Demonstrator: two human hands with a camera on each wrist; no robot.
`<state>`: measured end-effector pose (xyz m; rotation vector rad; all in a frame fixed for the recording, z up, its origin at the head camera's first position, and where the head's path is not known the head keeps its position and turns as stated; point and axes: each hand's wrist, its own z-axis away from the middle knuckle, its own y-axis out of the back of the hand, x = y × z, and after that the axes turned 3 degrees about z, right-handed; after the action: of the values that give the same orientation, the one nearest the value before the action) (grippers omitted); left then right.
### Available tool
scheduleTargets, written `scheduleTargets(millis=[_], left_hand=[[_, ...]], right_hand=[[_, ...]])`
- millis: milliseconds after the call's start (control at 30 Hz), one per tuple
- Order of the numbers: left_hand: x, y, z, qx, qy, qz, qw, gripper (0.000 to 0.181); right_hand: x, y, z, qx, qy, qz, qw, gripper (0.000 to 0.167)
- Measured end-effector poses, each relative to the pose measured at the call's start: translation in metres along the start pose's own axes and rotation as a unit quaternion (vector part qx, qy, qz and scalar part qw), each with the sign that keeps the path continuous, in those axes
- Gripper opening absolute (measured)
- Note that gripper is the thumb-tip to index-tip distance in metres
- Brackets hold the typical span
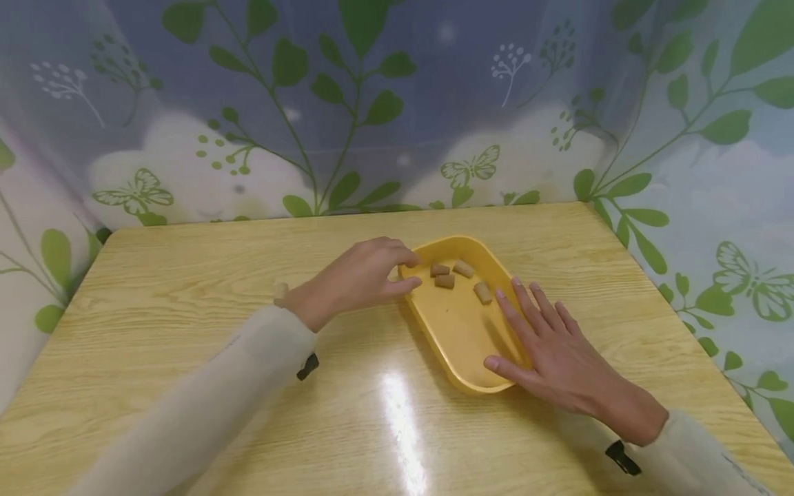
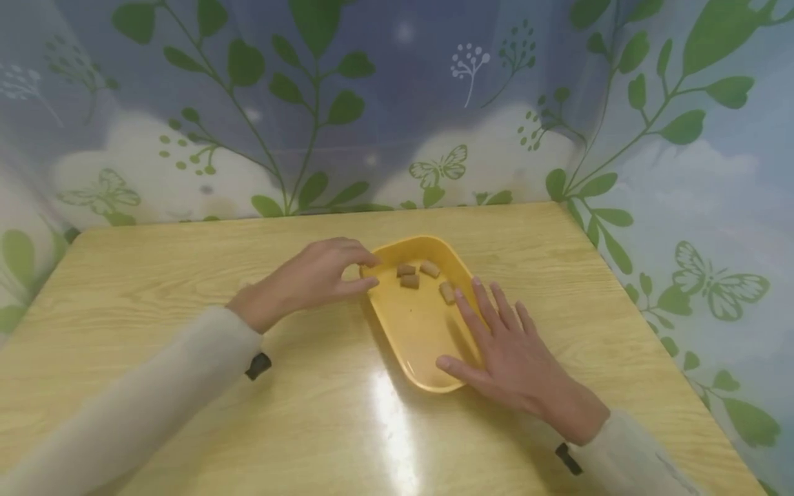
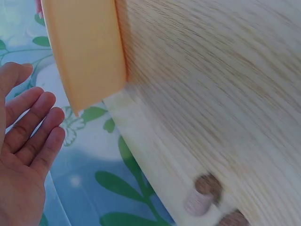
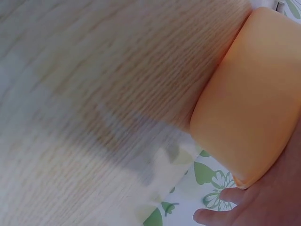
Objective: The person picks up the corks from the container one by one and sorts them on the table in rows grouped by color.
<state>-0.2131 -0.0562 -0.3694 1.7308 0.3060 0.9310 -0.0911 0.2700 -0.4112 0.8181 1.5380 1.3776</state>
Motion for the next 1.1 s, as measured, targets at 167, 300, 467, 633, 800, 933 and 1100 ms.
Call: scheduleTargets(millis=[167,300,467,633,800,933,1100], left_hand=[[0.008,-0.006,-0.013,-0.008,-0.007,0.005,0.9999,0.037],[0.012,-0.013,-0.023,-0.014,-0.018,0.007,0.9997,0.035],[0.02,-0.023,-0.036,-0.017,-0.035,0.012,0.9992,0.035],[0.028,-0.031,-0.048,-0.037,-0.025,0.02,0.9988,0.04],[0.036,-0.036,-0.055,-0.06,-0.009,0.01,0.9981,0.045],[0.039,-0.042,-0.06,-0.062,-0.005,-0.016,0.9979,0.046],[0.041,-0.048,-0.067,-0.061,-0.007,-0.033,0.9976,0.048]], right_hand=[[-0.002,0.001,-0.001,-0.004,-0.003,0.001,1.0,0.098],[-0.003,0.002,-0.002,-0.007,-0.002,-0.002,1.0,0.099],[-0.002,0.003,-0.001,-0.004,-0.003,-0.001,1.0,0.101],[-0.002,0.003,0.0,-0.005,-0.006,-0.004,1.0,0.102],[-0.002,0.003,0.0,-0.007,-0.009,-0.008,0.9999,0.104],[-0.002,0.003,0.0,-0.005,-0.008,-0.011,0.9999,0.107],[-0.001,0.005,0.002,-0.003,-0.016,-0.001,0.9999,0.108]])
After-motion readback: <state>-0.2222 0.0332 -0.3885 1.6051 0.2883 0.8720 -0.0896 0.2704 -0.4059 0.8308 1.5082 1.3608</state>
